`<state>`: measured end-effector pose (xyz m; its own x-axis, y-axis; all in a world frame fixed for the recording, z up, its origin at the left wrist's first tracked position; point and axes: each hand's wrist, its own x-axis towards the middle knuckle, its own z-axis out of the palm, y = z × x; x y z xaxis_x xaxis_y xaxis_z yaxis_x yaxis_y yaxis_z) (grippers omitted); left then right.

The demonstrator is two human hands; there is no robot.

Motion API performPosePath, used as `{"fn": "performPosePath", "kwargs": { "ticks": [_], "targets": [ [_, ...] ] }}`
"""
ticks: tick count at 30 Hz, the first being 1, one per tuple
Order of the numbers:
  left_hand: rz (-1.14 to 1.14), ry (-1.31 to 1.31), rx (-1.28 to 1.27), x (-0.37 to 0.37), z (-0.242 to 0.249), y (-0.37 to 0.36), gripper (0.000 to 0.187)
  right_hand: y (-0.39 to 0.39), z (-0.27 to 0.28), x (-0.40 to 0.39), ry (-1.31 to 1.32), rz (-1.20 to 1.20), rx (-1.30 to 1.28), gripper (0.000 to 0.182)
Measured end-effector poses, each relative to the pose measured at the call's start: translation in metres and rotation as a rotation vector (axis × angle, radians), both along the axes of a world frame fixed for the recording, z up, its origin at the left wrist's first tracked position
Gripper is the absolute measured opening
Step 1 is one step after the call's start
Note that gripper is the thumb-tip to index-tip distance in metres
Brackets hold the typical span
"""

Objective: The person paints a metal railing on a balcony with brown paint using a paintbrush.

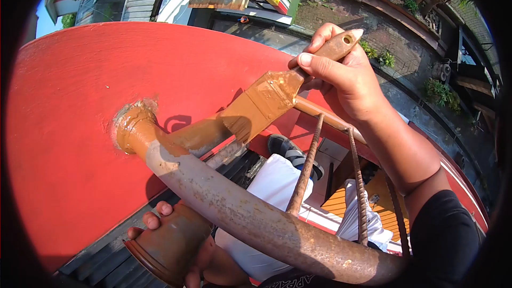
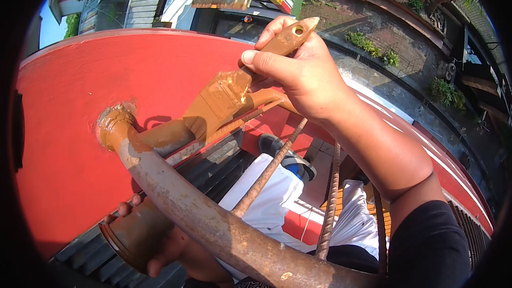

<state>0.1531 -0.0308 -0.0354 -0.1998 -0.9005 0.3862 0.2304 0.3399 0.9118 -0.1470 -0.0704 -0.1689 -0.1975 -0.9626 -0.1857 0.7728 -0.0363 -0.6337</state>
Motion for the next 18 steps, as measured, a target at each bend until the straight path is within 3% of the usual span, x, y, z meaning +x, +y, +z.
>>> {"fn": "performPosePath", "kwargs": {
  "ticks": [3,6,10,13,14,18],
  "targets": [
    [-0.058,-0.086,-0.049,-0.008,0.003,-0.005,0.115,0.004,0.022,0.006,0.009,0.013,-0.076,0.025],
    [0.004,-0.104,-0.094,-0.018,0.002,-0.006,0.114,0.004,0.013,0.004,0.319,0.079,-0.132,0.025],
    [0.020,-0.083,-0.094,-0.014,0.000,-0.006,0.113,0.002,0.012,0.002,0.144,-0.097,-0.178,0.023],
    [0.065,-0.114,-0.095,-0.013,-0.001,-0.004,0.113,0.003,0.023,0.006,0.193,0.017,-0.262,0.028],
    [0.075,-0.116,-0.094,-0.013,0.000,-0.003,0.113,-0.001,0.012,0.006,0.337,0.000,-0.352,0.023],
    [0.105,-0.127,-0.076,-0.012,0.001,-0.001,0.113,0.004,0.002,-0.005,0.235,0.025,-0.274,0.025]
  ]
}}
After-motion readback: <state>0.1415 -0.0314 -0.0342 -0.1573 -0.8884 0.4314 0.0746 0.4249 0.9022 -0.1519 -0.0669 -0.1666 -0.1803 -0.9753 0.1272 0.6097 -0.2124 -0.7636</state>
